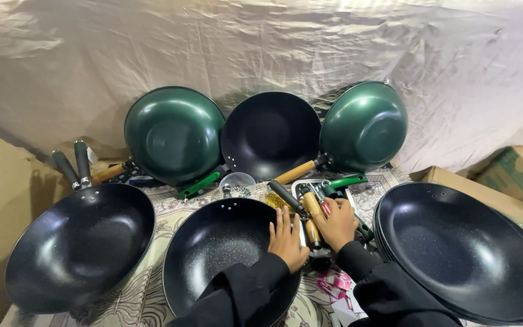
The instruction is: Assembling a handle onto a wok using a screwdriver and screws
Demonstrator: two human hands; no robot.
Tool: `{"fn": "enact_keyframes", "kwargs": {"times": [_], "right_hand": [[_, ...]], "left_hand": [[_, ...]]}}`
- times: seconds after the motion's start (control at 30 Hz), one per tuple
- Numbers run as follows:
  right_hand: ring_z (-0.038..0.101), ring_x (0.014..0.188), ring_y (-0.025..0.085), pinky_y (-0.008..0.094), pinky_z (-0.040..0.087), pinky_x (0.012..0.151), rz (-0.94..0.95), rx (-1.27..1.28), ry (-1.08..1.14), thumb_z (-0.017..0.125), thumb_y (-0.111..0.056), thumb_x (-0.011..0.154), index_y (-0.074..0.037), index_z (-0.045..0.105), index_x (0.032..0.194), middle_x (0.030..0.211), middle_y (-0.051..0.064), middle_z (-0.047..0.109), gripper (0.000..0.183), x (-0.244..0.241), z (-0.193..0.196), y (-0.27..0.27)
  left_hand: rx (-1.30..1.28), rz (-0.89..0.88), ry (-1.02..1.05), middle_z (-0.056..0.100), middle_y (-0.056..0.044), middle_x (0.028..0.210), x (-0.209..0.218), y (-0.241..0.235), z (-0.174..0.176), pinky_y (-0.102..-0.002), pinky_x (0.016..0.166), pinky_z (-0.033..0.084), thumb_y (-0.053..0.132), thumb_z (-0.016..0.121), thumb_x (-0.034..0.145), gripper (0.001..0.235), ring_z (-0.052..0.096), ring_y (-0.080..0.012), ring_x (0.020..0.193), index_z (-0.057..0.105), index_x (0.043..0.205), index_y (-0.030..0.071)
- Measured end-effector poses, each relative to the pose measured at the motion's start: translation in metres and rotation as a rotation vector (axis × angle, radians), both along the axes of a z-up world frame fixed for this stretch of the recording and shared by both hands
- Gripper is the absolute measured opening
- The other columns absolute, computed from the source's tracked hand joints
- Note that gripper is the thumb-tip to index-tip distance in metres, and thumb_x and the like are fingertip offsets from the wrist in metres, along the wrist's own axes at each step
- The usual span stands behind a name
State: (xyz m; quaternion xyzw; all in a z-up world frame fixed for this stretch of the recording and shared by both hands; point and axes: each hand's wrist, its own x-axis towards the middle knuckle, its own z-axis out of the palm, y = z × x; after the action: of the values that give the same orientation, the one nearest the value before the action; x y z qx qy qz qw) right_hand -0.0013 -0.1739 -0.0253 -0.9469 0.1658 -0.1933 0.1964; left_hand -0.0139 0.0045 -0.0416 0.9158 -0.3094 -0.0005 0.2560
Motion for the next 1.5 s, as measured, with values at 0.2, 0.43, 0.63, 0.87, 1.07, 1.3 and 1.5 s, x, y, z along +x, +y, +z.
{"fn": "enact_keyframes", "kwargs": {"times": [0.2, 0.43, 0.63, 0.87, 1.07, 1.3, 1.5], "right_hand": [[0.050, 0.115, 0.026, 0.047, 0.027, 0.102, 0.209, -0.184, -0.309, 0.067, -0.026, 0.081, -0.016, 0.069, 0.124, 0.131, 0.011, 0.054, 0.043, -0.004, -0.003, 0.018], [0.062, 0.087, 0.019, 0.033, 0.052, 0.077, 0.508, 0.011, -0.335, 0.074, -0.013, 0.080, -0.010, 0.077, 0.108, 0.109, 0.007, 0.064, 0.028, -0.022, 0.031, 0.052], [0.067, 0.074, 0.023, 0.034, 0.055, 0.069, 0.651, 0.142, -0.175, 0.073, -0.020, 0.085, -0.008, 0.074, 0.115, 0.094, 0.005, 0.071, 0.032, -0.019, 0.007, 0.058], [0.071, 0.084, 0.028, 0.039, 0.058, 0.076, 0.554, 0.126, -0.031, 0.080, -0.026, 0.079, -0.025, 0.076, 0.117, 0.081, 0.004, 0.070, 0.038, -0.009, -0.016, 0.046], [0.074, 0.084, 0.026, 0.037, 0.059, 0.077, 0.429, 0.237, 0.017, 0.075, -0.035, 0.086, -0.022, 0.080, 0.095, 0.078, 0.004, 0.075, 0.017, -0.014, 0.005, 0.047], [0.077, 0.084, 0.023, 0.035, 0.061, 0.077, 0.307, 0.311, -0.095, 0.072, -0.026, 0.090, -0.024, 0.078, 0.116, 0.092, 0.004, 0.079, 0.027, -0.003, -0.008, 0.038], [0.076, 0.096, 0.037, 0.046, 0.062, 0.083, 0.348, 0.420, -0.102, 0.068, -0.017, 0.093, -0.014, 0.068, 0.134, 0.108, 0.020, 0.077, 0.041, -0.002, -0.012, 0.040]], "left_hand": [[0.005, -0.216, -0.105, 0.000, -0.041, 0.162, -0.029, 0.019, 0.001, -0.073, 0.112, 0.014, 0.025, 0.057, 0.077, 0.090, -0.005, -0.0570, 0.150, 0.025, 0.154, -0.010], [-0.136, -0.411, -0.178, 0.042, -0.034, 0.150, -0.048, 0.057, 0.041, -0.063, 0.116, 0.020, 0.038, 0.056, 0.091, 0.072, 0.026, -0.0471, 0.150, 0.047, 0.141, -0.012], [-0.471, -0.128, -0.415, 0.077, -0.009, 0.094, -0.001, 0.080, 0.045, -0.042, 0.101, 0.047, 0.004, 0.066, 0.079, 0.014, 0.071, -0.0243, 0.091, 0.073, 0.090, 0.006], [0.078, 0.445, -0.348, 0.036, -0.023, 0.158, 0.071, 0.120, -0.016, -0.069, 0.116, 0.020, 0.042, 0.072, 0.084, 0.078, 0.027, -0.0427, 0.150, 0.044, 0.149, 0.009], [0.201, 0.429, -0.117, 0.022, -0.024, 0.165, 0.077, 0.127, -0.009, -0.070, 0.120, 0.011, 0.051, 0.066, 0.092, 0.089, 0.010, -0.0443, 0.156, 0.028, 0.158, 0.005], [0.133, 0.278, -0.146, 0.034, -0.021, 0.160, 0.076, 0.135, 0.000, -0.068, 0.119, 0.024, 0.051, 0.070, 0.088, 0.091, 0.020, -0.0452, 0.154, 0.032, 0.157, 0.006], [0.016, 0.193, -0.125, 0.044, -0.016, 0.155, 0.086, 0.139, -0.012, -0.067, 0.119, 0.025, 0.046, 0.076, 0.083, 0.087, 0.026, -0.0407, 0.153, 0.040, 0.154, 0.011]]}}
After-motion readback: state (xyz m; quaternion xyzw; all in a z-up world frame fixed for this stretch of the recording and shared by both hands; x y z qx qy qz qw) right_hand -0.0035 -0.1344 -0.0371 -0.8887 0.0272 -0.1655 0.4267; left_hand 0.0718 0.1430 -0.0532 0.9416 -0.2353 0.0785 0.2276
